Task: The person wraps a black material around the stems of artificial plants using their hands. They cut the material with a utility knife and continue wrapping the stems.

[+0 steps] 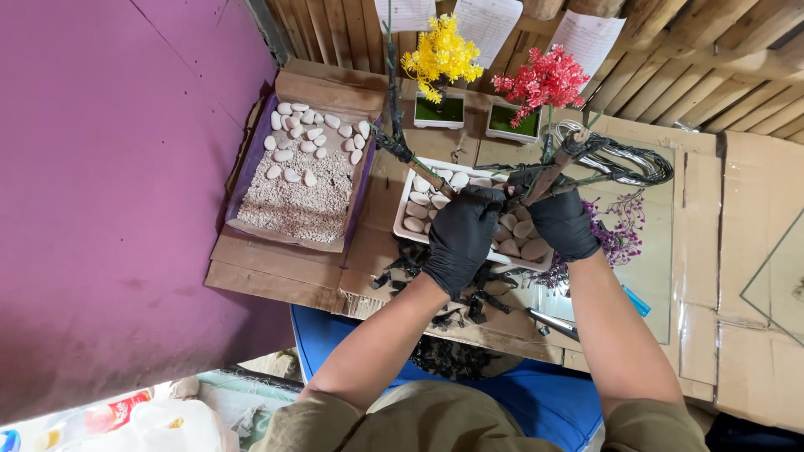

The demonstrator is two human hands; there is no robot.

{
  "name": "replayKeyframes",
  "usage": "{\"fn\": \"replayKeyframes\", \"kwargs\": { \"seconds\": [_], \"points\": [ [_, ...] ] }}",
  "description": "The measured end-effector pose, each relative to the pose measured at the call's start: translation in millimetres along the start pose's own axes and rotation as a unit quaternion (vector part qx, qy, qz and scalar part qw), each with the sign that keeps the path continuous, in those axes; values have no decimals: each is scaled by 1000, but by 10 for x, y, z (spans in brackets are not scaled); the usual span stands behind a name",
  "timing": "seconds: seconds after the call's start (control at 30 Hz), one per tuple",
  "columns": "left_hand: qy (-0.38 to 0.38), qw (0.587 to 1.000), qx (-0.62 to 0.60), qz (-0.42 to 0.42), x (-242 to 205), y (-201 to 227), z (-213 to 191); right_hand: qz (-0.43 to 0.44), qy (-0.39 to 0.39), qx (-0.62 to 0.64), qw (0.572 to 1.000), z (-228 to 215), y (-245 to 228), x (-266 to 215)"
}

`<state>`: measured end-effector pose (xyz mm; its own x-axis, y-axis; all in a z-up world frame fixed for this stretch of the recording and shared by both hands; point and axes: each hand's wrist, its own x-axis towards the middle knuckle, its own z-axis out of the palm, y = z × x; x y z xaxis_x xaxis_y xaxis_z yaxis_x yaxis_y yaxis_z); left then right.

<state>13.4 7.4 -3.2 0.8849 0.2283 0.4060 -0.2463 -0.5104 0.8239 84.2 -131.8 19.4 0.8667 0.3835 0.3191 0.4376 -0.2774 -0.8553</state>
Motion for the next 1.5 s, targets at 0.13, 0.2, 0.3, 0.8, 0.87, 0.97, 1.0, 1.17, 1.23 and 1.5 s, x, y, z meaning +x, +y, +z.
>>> {"fn": "replayKeyframes", "kwargs": {
  "seconds": [0.13, 0.2, 0.3, 0.8, 0.87, 0.97, 1.0, 1.17, 1.23, 1.5],
  "points": [
    [0, 999, 20, -51, -16, -50, 95, -10, -36, 20, 999, -22, 178, 78],
    [24, 1000, 2, -11, -32, -156, 146, -13, -53, 32, 998, -48, 312, 78],
    [16, 1000, 20, 0, -18, -87, 105, -17, -76, 51, 996, -274, 934, -176],
    [-13, 996, 83, -9, -20, -606, 450, -44, -201, 149, 967, -159, 794, 165],
    [9, 998, 69, 6, -12, -633, 482, -49, -216, 162, 962, -41, 824, 393],
    [14, 999, 44, -2, -57, -486, 383, -55, -236, 182, 953, 65, 860, 592],
    [-1, 999, 32, -26, -70, -407, 321, -57, -243, 188, 950, 91, 865, 649],
    [98, 992, 76, 8, -124, -838, 810, -69, -280, 217, 933, 115, 892, 796],
    [166, 984, 61, 11, -179, -859, 1033, -72, -294, 229, 925, 125, 905, 822],
    [335, 941, 54, 0, -133, -686, 1230, -91, -342, 275, 894, 154, 1093, 948]
  ]
}}
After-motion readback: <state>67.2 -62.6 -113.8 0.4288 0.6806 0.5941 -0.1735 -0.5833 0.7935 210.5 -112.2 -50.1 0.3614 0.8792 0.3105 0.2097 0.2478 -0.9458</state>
